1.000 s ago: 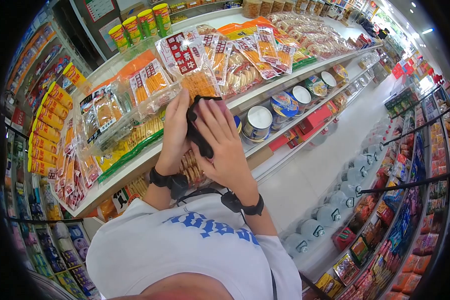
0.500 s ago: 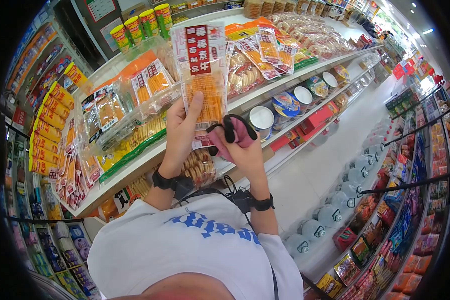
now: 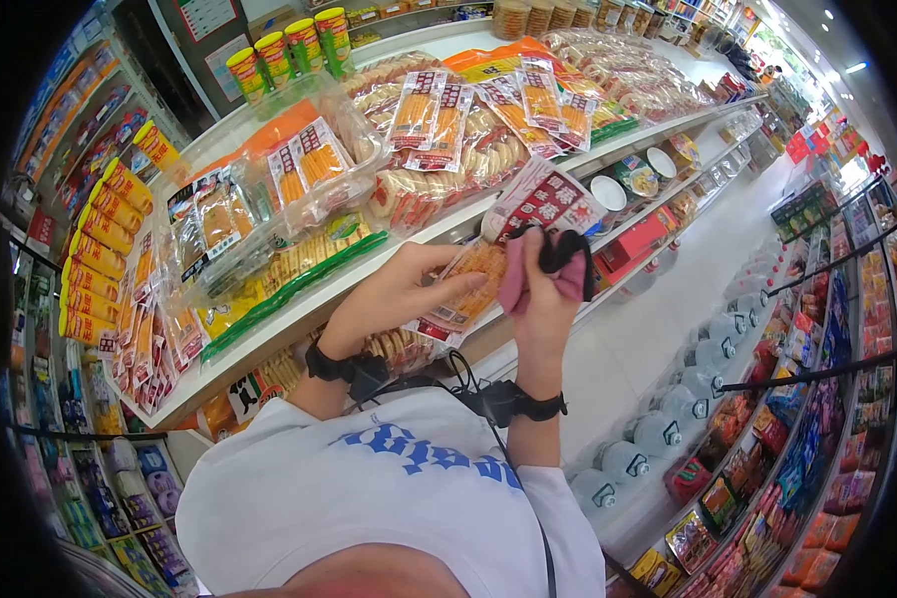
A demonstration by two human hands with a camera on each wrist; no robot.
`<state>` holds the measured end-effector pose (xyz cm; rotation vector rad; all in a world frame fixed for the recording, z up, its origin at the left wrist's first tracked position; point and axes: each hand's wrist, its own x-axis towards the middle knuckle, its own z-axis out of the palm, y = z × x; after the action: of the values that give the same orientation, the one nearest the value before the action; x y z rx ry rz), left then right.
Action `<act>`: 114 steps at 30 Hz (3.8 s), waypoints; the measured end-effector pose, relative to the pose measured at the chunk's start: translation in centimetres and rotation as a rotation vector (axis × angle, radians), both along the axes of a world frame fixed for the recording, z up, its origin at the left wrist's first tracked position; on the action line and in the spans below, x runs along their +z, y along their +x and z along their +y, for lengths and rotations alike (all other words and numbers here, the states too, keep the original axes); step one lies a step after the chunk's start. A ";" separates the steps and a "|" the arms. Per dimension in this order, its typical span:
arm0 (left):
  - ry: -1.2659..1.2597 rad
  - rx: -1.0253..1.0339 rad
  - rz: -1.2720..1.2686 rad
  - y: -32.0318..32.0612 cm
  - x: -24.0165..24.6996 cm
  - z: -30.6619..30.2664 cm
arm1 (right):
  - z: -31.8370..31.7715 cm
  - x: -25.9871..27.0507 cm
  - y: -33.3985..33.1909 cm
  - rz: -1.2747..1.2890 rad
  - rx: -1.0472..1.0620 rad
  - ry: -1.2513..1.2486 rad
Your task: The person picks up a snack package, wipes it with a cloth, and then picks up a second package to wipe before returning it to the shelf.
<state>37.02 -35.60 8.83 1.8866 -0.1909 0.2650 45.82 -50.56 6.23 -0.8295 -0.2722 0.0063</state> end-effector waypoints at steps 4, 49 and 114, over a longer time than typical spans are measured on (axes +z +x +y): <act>-0.021 -0.022 -0.019 0.0 -0.4 0.1 | -1.5 1.9 0.1 -0.025 0.028 -0.045; -0.278 0.351 -0.217 1.7 -0.7 -2.0 | -1.4 -0.8 1.1 0.086 0.084 -0.038; -0.487 0.351 -0.221 2.1 -1.5 -0.1 | 0.1 -0.9 -0.8 -0.130 0.075 -0.416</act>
<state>39.12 -35.67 7.37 1.3947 0.0579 0.6959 44.99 -50.47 5.33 -1.2348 -0.4332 0.0819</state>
